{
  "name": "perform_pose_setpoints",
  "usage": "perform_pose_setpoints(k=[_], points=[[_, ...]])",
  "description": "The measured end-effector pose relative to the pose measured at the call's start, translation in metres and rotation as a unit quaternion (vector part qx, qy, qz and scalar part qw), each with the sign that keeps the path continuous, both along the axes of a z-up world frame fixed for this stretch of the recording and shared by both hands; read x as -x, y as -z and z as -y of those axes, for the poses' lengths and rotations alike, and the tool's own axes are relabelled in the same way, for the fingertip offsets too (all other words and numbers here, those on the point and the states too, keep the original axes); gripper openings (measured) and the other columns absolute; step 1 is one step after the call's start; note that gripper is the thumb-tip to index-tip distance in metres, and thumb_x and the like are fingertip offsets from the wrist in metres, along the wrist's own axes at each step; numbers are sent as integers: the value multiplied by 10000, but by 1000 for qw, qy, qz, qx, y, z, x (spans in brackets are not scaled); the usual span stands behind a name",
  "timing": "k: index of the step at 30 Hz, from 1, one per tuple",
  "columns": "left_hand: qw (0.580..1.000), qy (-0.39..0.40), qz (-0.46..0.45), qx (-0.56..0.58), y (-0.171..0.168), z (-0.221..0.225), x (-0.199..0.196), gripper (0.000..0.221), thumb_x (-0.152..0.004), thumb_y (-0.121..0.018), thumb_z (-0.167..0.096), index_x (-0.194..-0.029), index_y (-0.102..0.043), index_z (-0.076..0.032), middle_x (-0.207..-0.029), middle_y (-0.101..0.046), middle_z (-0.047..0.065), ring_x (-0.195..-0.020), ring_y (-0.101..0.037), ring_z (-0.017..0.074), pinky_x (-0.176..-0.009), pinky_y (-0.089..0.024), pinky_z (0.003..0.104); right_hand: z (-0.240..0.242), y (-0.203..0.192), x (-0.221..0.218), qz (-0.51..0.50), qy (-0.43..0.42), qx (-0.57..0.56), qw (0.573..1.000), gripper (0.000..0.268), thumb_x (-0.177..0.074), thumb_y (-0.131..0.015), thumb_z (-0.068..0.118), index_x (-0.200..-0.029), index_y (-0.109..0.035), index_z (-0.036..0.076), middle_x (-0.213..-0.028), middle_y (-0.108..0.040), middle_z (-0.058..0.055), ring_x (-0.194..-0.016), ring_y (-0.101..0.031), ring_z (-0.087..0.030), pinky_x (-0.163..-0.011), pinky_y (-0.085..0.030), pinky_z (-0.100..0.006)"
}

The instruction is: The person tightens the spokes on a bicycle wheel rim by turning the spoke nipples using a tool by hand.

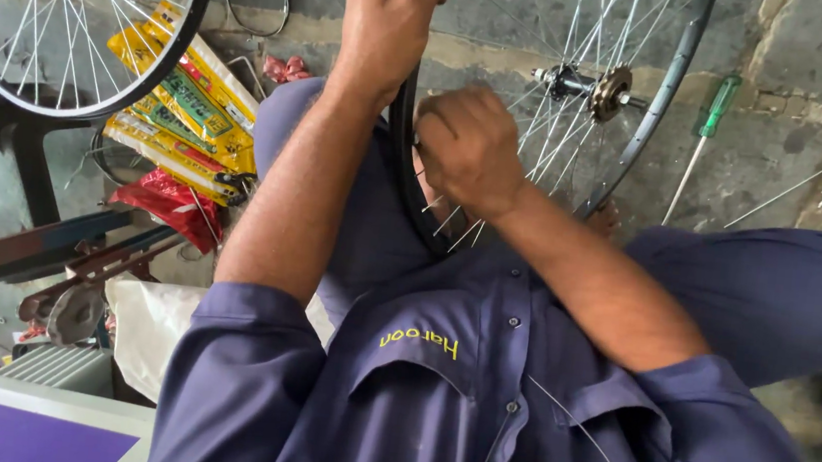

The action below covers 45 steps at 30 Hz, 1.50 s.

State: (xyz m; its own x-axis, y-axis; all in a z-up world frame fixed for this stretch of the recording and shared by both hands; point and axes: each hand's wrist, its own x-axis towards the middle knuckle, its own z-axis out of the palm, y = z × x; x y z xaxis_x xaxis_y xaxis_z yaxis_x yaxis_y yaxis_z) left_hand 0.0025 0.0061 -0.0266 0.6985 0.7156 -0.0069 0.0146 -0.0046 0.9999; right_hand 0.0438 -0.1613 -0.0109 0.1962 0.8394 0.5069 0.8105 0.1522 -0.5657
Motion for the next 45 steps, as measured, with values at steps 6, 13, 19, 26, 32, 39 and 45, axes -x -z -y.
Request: perform_pose_setpoints(k=[6, 13, 19, 26, 32, 39, 45], points=[[999, -22, -26, 3, 23, -22, -25, 252, -1024, -610, -171, -829, -639, -14, -679, -576, -24, -622, -506, 74, -569, -410, 295, 23, -10, -2, -98, -87, 76, 988, 236, -829, -756, 105, -1007, -646, -4, -978, -670, -153, -841, -672, -356, -709, -532, -441], [1000, 6, -26, 17, -2, -1, -6, 168, -1030, -591, -192, -1082, -650, -44, -691, -605, 3, -606, -564, 83, -553, -434, 281, 44, -8, -15, -307, -108, 175, 929, 212, -988, -729, 155, -1169, -707, 46, -1061, -769, -60, -962, -795, -237, -876, -610, -358], [998, -30, -56, 12, -15, 8, 14, 229, -1057, -606, -229, -1063, -669, -9, -754, -651, -1, -628, -612, 92, -574, -487, 288, 46, -12, -19, -103, 29, 26, 994, 220, -942, -804, 92, -1121, -712, 5, -1228, -696, -159, -1034, -743, -332, -892, -600, -379], [996, -25, -85, -16, -8, 1, 14, 290, -1021, -607, -218, -864, -673, 15, -664, -650, 25, -600, -617, 103, -562, -478, 303, 10, 13, -22, -302, -10, 66, 951, 100, -1018, -765, 96, -1103, -755, 45, -1120, -763, -121, -1001, -767, -250, -901, -596, -354], [993, -13, -92, -80, -3, -3, 18, 305, -994, -585, -221, -802, -687, -7, -647, -680, 23, -594, -649, 101, -557, -494, 298, 5, 19, -21, -255, 1, 81, 963, 334, -928, -834, 119, -1206, -667, 36, -1073, -739, -118, -995, -747, -260, -884, -579, -391], [997, -22, -77, 3, -6, -2, 12, 297, -1012, -621, -220, -826, -671, 6, -654, -644, 17, -580, -606, 87, -542, -482, 291, 11, 12, -33, -350, -75, 73, 931, 249, -880, -820, 30, -1096, -701, 66, -1020, -650, -108, -930, -675, -240, -865, -553, -367], [1000, 2, -8, 0, -7, 0, 9, 199, -1073, -601, -187, -1066, -664, 2, -757, -612, -10, -653, -560, 79, -590, -456, 283, -9, 17, -7, -158, 96, 173, 967, 407, -726, -901, 103, -1062, -675, 56, -926, -686, -91, -834, -702, -288, -734, -526, -391]])
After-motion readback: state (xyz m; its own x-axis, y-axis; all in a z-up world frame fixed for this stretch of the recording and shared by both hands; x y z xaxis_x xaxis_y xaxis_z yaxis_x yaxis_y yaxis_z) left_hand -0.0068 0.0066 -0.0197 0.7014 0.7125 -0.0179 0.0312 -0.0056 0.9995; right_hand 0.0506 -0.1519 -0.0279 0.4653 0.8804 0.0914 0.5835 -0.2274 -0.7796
